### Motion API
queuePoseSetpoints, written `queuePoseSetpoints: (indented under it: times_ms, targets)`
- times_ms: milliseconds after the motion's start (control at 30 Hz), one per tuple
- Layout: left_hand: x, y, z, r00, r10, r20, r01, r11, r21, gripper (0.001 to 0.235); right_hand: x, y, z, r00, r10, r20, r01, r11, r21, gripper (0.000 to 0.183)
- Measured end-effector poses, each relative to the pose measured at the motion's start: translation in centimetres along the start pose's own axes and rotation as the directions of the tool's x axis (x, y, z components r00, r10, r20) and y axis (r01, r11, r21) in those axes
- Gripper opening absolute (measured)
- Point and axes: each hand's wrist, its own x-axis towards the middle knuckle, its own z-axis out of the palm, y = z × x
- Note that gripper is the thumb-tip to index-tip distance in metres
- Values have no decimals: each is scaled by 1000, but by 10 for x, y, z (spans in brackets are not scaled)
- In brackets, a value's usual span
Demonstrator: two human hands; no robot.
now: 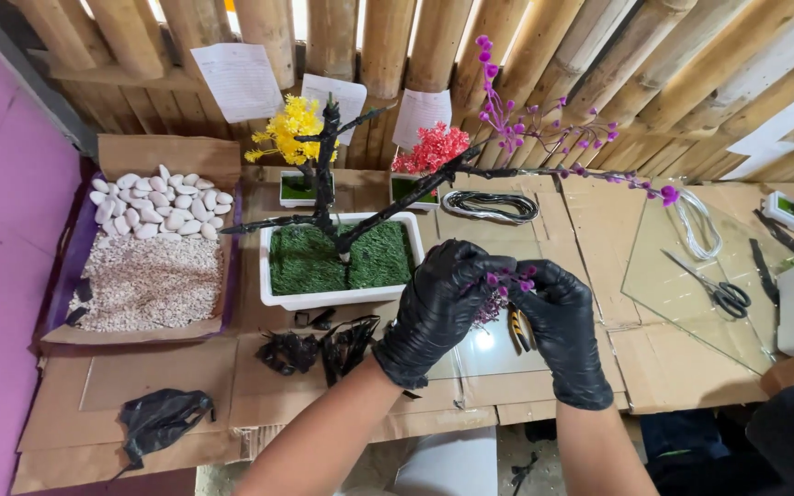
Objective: Attaching decorative purple flowers to a wire bonsai tree frame using a lighter and pliers at a design station.
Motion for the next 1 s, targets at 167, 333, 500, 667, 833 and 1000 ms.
queuePoseSetpoints:
  times_ms: [167, 333, 500, 667, 833, 1000]
  targets:
    - [29, 31, -27, 973, 201, 113, -210, 974, 80, 23, -12, -49, 27, 986, 96, 136, -82, 992, -100, 30]
    - [53, 47, -42, 997, -15, 79, 39, 951, -308, 22, -16, -69, 22, 999, -42, 23, 45, 993, -108, 22]
    - [60, 2, -41, 1000, -13, -8, 11, 966, -258, 20, 20, -52, -41, 722, -634, -277, 681, 723, 118, 17]
    - [62, -63, -10, 950, -260, -175, 208, 940, -271, 15, 62, -35, -13, 842, 197, -503, 118, 841, 527, 12]
    - [80, -83, 3, 934, -296, -198, 272, 952, -139, 11, 163, 61, -4, 949, 258, -180, -60, 710, 702, 6]
    - [94, -100, 11, 894, -422, -150, 400, 903, -156, 15, 194, 41, 33, 994, 111, -27, -71, 790, 609, 14]
